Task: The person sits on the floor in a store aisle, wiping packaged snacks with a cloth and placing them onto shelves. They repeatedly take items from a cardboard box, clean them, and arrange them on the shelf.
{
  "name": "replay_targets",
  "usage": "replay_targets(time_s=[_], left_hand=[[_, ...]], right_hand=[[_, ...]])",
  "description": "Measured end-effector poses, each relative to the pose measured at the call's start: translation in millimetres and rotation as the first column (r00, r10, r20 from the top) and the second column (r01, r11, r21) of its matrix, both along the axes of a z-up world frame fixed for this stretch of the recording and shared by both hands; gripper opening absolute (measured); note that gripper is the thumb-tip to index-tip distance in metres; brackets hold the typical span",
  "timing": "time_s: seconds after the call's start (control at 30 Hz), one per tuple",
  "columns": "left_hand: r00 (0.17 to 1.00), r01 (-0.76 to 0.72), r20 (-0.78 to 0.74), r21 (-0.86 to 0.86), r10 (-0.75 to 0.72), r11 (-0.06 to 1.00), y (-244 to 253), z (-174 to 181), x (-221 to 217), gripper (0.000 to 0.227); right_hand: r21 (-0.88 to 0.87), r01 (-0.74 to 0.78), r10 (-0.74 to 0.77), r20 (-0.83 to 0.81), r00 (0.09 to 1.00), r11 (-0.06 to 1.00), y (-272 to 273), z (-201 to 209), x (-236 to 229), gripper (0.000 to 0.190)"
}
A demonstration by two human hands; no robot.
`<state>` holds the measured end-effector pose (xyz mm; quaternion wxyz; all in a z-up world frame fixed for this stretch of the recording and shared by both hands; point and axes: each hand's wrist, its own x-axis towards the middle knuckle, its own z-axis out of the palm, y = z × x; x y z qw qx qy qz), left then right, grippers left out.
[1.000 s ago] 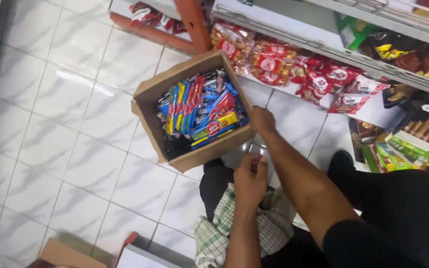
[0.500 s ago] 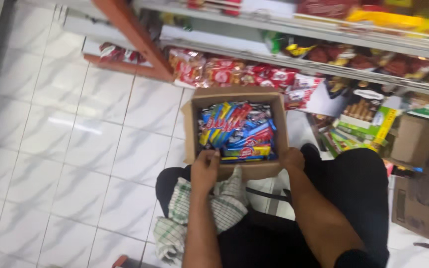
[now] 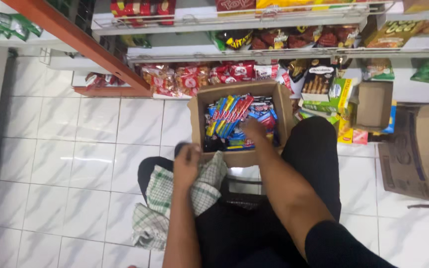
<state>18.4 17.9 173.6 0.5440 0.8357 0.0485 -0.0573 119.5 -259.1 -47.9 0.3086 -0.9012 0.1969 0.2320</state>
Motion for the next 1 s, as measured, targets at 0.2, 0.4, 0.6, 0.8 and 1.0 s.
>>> replay_targets(time_s=[0.2, 0.4, 0.6, 0.8, 1.0], left_hand=[[0.98, 0.143, -0.16, 0.162, -0.117, 0.976, -16.4, -6.5, 3.4, 0.028], [0.923, 0.227, -0.274, -0.174, -0.269, 0.958, -53.1, -24.7, 43.1, 0.03], [0.873, 0.4, -0.257, -0.107, -0.414, 0.91, -104.1, -8.0, 44.3, 0.033], [0.926, 0.37, -0.062, -0.054, -0.373, 0.928, -107.7, -1.5, 42.9, 0.031], [0.838, 0.482, -0.357, 0.128, -0.413, 0.867, -87.4, -21.8, 36.9, 0.03]], right_hand=[[0.019, -0.323, 0.315, -0.287, 0.905, 0.946, 33.6, -17.0, -64.2, 0.047], [-0.084, -0.215, 0.173, -0.354, 0.919, 0.973, 11.4, -18.5, -89.8, 0.047], [-0.583, 0.014, 0.109, 0.175, 0.978, 0.813, -4.5, -1.0, -117.4, 0.047], [0.1, -0.462, 0.464, -0.363, 0.808, 0.881, 53.1, -3.1, -180.5, 0.044], [0.394, -0.469, 0.613, -0.53, 0.586, 0.79, 50.4, -3.0, -215.3, 0.052]])
